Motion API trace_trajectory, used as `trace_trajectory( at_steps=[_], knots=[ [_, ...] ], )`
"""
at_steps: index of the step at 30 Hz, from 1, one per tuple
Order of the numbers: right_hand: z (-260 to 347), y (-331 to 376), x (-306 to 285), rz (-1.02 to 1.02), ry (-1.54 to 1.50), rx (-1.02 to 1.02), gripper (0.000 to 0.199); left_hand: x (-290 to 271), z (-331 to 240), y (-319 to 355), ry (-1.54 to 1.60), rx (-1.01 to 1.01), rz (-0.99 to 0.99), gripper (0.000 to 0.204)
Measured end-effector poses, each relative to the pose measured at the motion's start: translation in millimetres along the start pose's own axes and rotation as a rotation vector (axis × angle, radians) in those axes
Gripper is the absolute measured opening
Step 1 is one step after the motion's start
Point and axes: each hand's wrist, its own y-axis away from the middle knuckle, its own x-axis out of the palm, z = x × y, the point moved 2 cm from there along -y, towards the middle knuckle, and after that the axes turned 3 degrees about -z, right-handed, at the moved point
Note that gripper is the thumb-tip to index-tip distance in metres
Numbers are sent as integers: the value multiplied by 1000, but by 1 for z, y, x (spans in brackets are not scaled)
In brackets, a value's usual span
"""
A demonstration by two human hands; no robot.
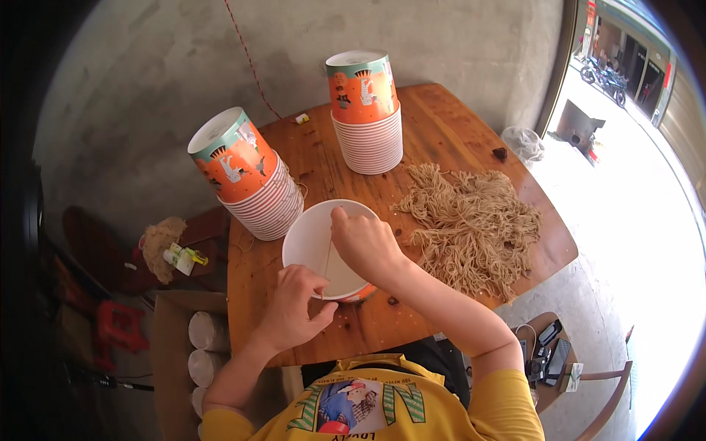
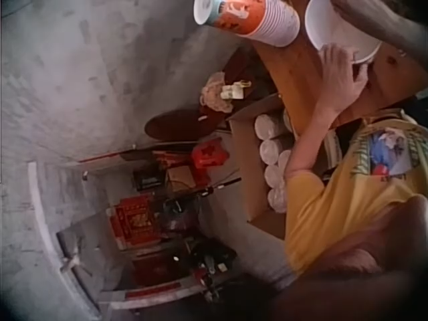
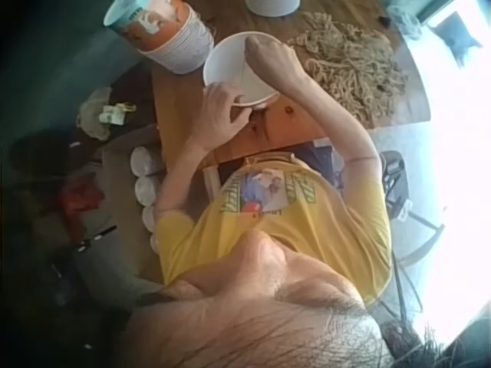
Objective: Placing shredded material and a string loop inside themed paper cups.
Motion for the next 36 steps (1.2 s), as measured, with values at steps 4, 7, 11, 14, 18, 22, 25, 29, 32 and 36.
trace_trajectory(
  at_steps=[4,7,11,14,18,22,25,29,32,36],
  knots=[
    [-3,1,0,-14,-9,11,16,7,-3,5,-274,170,-19,40],
    [-3,0,0,14,0,29,15,3,-6,8,-319,225,-37,42],
    [-2,0,-2,93,-30,114,17,6,-3,14,-333,249,-107,36],
    [-3,1,1,96,-1,94,17,6,-1,13,-305,200,-94,30],
    [-4,-4,9,130,111,21,16,1,-4,9,-261,110,-59,25],
    [0,-5,16,139,137,-90,16,0,-3,6,-171,35,45,23],
    [0,-5,15,180,134,-35,16,5,-3,7,-159,32,56,24],
    [3,-5,15,195,148,-42,16,3,-6,3,-184,71,63,26],
    [4,-5,14,208,151,-46,16,3,-8,0,-147,54,88,26],
    [5,-5,9,196,164,-42,15,3,-8,-1,-188,61,181,27]
  ],
)
